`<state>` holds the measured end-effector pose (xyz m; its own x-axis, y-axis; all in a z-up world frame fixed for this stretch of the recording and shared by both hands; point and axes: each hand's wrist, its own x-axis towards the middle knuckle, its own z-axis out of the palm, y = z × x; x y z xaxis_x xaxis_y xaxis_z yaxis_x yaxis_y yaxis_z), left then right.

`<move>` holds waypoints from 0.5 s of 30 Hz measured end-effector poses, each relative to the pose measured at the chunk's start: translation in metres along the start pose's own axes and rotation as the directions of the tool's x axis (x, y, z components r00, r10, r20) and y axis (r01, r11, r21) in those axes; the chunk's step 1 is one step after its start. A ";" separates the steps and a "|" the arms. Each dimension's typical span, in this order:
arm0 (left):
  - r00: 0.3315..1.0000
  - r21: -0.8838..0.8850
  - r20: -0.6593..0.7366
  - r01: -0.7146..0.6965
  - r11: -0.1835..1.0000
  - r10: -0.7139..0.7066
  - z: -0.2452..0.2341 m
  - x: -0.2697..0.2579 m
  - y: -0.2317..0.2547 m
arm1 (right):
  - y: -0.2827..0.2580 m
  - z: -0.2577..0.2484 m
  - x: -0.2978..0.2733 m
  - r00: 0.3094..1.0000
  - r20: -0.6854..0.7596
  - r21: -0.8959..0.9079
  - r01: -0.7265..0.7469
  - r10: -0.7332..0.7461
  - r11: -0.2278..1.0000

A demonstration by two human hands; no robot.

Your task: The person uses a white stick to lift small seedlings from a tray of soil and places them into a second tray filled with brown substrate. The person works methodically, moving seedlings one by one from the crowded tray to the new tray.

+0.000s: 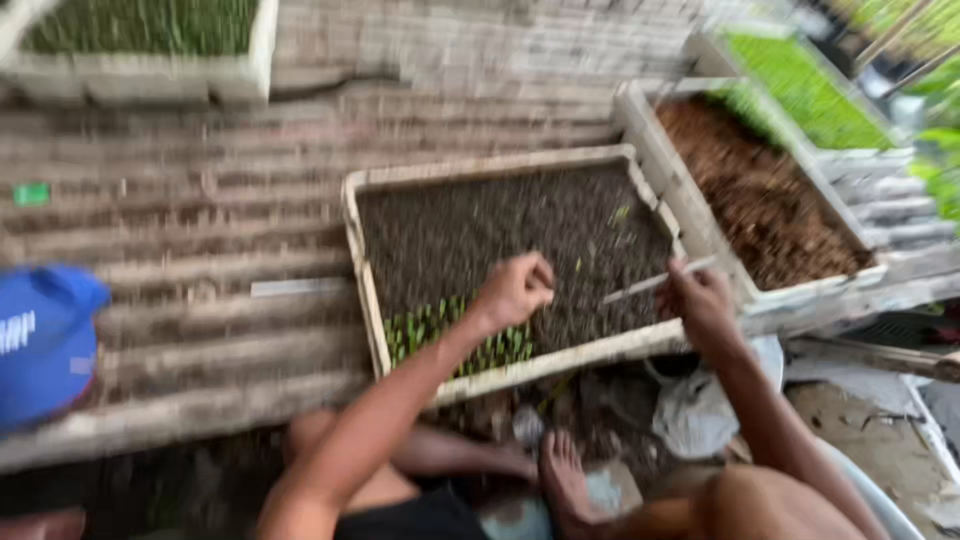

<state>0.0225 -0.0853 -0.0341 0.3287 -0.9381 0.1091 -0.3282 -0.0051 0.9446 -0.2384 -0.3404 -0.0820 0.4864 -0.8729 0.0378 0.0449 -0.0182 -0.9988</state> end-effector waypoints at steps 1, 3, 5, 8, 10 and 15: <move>0.999 -0.016 -0.001 0.043 0.999 -0.043 -0.001 -0.007 -0.001 | -0.003 0.006 -0.005 0.999 0.012 -0.011 -0.043 0.044 0.999; 0.999 0.009 -0.036 0.035 0.999 -0.034 -0.003 -0.011 0.002 | -0.016 0.015 -0.012 1.000 0.023 0.048 -0.018 0.017 0.999; 0.998 -0.022 -0.042 0.044 0.999 -0.045 0.005 -0.022 0.000 | -0.036 0.035 -0.039 0.998 0.027 0.061 -0.051 0.049 0.997; 0.998 0.007 -0.054 0.022 1.000 -0.021 0.010 -0.013 -0.003 | -0.021 0.041 -0.023 0.998 0.049 0.132 -0.051 0.045 0.990; 0.995 0.013 -0.046 0.087 0.996 -0.086 0.034 -0.038 -0.015 | -0.002 0.041 -0.050 0.991 0.075 0.152 -0.123 0.113 0.981; 0.988 0.242 -0.015 0.154 0.958 -0.155 0.046 -0.035 -0.035 | 0.021 0.063 -0.060 0.974 0.148 0.195 -0.198 0.170 0.961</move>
<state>-0.0183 -0.0680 -0.0854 0.3884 -0.9209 -0.0340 -0.4778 -0.2328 0.8470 -0.2119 -0.2581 -0.1037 0.6108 -0.7812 -0.1289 0.1170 0.2501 -0.9611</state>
